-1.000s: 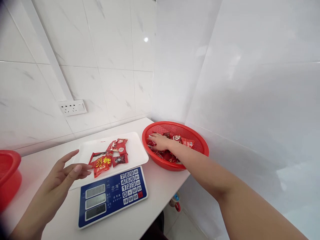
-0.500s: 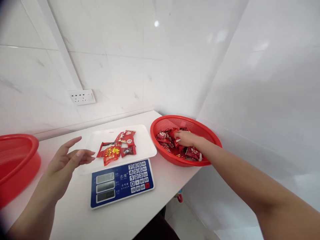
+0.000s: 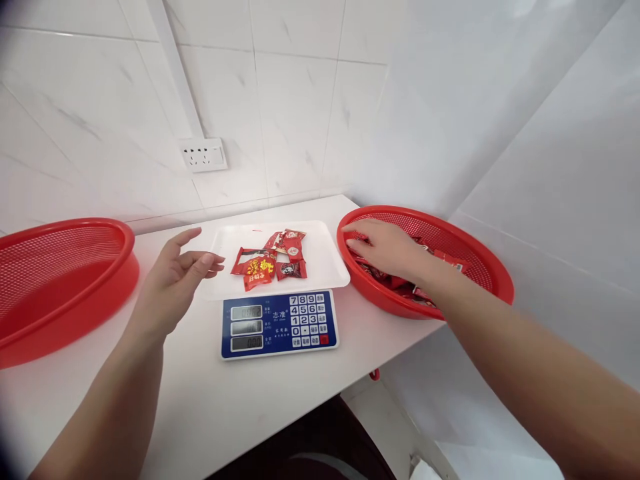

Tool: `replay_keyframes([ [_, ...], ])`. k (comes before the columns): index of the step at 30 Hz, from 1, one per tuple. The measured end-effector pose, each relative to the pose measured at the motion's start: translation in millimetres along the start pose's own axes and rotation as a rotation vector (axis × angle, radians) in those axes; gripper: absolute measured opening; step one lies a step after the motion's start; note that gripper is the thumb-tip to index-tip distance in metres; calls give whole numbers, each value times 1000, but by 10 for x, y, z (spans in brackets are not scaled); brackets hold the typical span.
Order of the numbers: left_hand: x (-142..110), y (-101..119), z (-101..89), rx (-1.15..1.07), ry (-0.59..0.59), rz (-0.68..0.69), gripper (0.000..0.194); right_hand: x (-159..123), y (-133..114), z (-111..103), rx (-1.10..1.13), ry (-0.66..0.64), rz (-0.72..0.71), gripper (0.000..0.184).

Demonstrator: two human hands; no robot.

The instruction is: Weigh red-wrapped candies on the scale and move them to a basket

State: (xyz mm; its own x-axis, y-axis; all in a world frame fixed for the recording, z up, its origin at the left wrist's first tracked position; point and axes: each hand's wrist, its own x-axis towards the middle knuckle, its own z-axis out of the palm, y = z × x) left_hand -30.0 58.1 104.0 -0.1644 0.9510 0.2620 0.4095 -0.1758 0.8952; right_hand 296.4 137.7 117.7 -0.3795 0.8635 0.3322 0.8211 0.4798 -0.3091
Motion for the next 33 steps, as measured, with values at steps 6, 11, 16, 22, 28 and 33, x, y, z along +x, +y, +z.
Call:
replay_keyframes([
  [6, -2, -17, 20, 9, -57, 7, 55, 396, -640, 493, -44, -251, -13, 40],
  [11, -4, -4, 13, -31, -103, -3, 56, 647, -602, 815, -1, -220, 147, 46],
  [16, -6, 5, -2, -34, -87, 2, 56, 645, -561, 729, 94, -111, 189, 45],
  [22, -28, 30, -1, -31, -109, 4, 53, 594, -646, 623, 289, -97, 19, 45],
  [28, -32, 14, 17, -65, -77, 72, 54, 267, -655, 606, 247, 198, -84, 36],
  [33, -49, 40, -9, -104, 19, 179, 51, -649, -569, 763, 279, 609, 17, 22],
])
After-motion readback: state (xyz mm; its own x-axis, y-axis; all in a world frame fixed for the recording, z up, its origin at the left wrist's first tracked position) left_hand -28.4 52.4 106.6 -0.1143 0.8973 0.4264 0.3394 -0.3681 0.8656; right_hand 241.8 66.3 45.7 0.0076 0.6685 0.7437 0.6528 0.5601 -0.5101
